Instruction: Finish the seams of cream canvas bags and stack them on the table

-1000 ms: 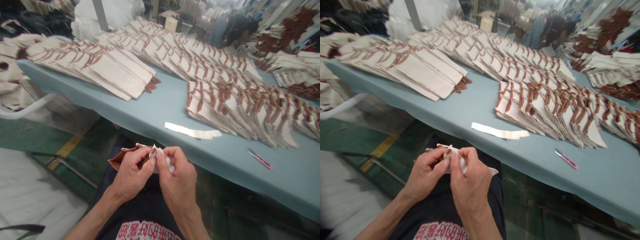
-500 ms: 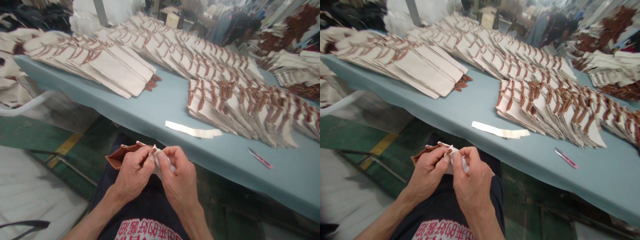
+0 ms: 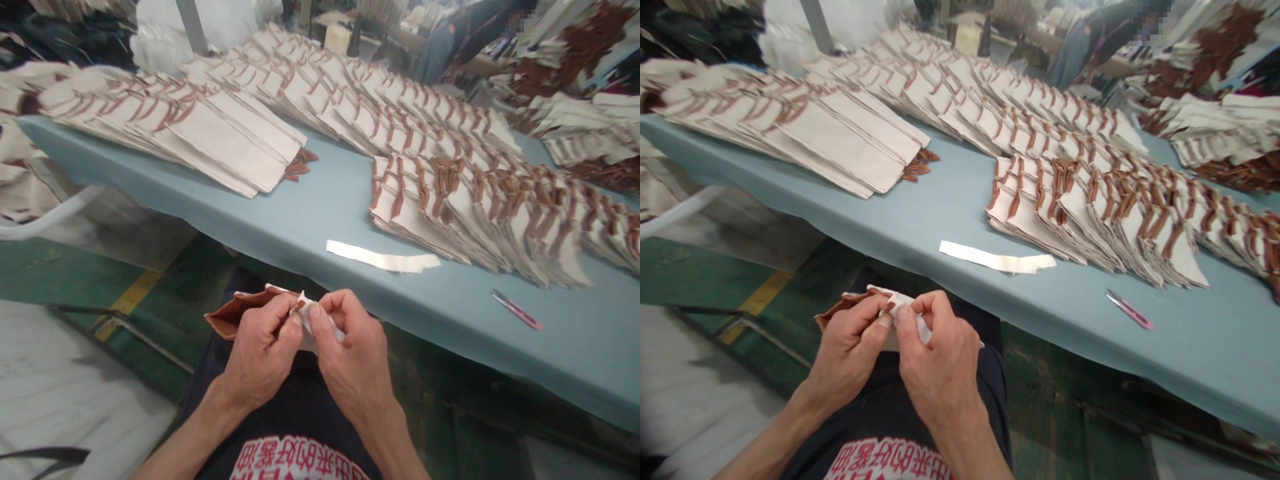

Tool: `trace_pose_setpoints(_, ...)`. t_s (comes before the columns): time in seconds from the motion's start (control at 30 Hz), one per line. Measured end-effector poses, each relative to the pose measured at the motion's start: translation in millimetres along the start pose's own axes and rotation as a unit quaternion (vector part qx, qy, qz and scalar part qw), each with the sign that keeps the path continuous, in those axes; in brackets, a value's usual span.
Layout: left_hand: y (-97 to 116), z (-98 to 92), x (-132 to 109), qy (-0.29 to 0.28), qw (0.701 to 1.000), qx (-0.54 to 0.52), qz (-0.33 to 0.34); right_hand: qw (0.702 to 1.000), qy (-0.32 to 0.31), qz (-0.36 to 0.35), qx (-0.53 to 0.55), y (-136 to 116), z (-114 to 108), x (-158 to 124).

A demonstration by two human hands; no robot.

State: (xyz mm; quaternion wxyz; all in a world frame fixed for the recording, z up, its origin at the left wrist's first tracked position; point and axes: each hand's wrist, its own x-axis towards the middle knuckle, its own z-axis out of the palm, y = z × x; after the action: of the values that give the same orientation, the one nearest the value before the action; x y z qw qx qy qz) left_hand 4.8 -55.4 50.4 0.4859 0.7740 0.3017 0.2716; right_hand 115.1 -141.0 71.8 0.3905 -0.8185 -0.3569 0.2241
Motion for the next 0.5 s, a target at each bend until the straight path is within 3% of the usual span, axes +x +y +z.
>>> trace_pose_setpoints(0.2,1.8,-0.5,0.4,0.006,1.0,0.014,0.026,1.0,-0.015,0.006,0.015,0.6,-1.6,3.4)
trace_pose_setpoints(0.5,-2.9,0.6,-1.4,0.027,0.986,0.108,0.127,0.985,-0.121,0.014,0.123,18.7,-2.1,21.3)
